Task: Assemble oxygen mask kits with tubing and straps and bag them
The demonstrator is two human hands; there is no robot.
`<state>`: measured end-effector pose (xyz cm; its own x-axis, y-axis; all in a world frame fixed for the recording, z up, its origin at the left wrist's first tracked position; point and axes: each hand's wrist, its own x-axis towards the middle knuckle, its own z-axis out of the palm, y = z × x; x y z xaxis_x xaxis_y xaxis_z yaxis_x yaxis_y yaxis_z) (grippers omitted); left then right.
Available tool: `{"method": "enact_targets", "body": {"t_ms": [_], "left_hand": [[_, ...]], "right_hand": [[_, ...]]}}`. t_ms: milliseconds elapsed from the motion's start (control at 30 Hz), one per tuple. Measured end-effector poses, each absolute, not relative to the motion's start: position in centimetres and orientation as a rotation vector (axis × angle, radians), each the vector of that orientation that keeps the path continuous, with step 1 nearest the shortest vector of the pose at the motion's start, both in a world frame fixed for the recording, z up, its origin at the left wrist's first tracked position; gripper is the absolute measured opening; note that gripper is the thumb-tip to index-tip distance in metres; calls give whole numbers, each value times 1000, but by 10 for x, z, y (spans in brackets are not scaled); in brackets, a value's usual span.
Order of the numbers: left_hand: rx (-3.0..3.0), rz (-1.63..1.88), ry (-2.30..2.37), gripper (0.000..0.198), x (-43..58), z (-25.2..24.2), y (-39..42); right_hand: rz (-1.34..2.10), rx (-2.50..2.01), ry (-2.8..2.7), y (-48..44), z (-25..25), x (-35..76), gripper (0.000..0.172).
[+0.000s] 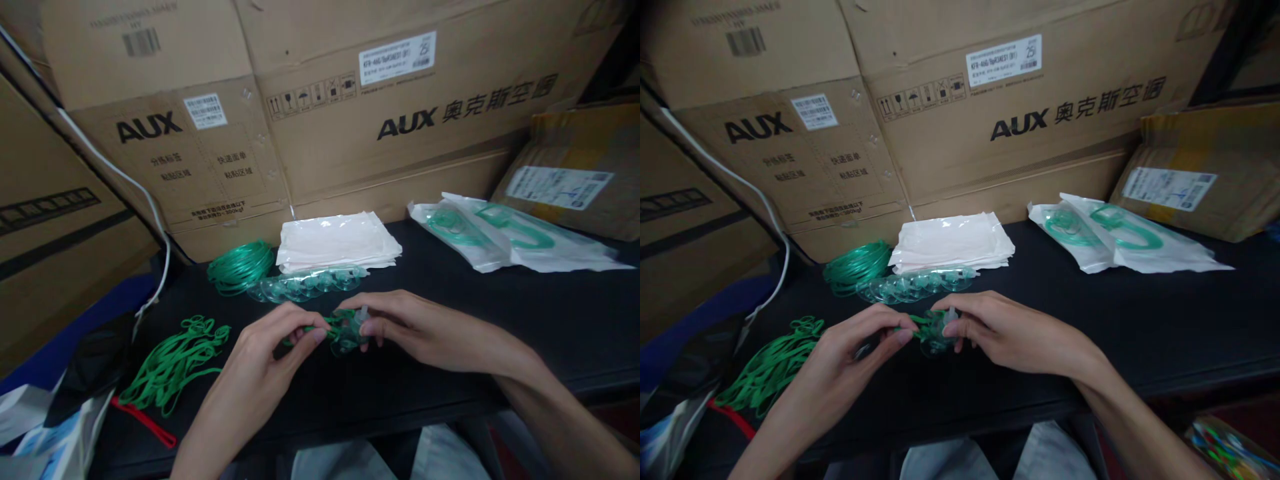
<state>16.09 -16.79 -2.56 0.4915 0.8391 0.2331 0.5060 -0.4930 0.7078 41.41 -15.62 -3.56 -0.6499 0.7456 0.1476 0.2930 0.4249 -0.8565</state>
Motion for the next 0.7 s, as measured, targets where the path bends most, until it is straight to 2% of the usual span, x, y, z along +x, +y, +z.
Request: {"method": "enact_targets", "body": {"t_ms": [700], "left_hand": [[2218, 719, 1094, 13, 160, -25, -168]], "right_hand": [[1141, -863, -2174, -155, -30, 411, 22]]}}
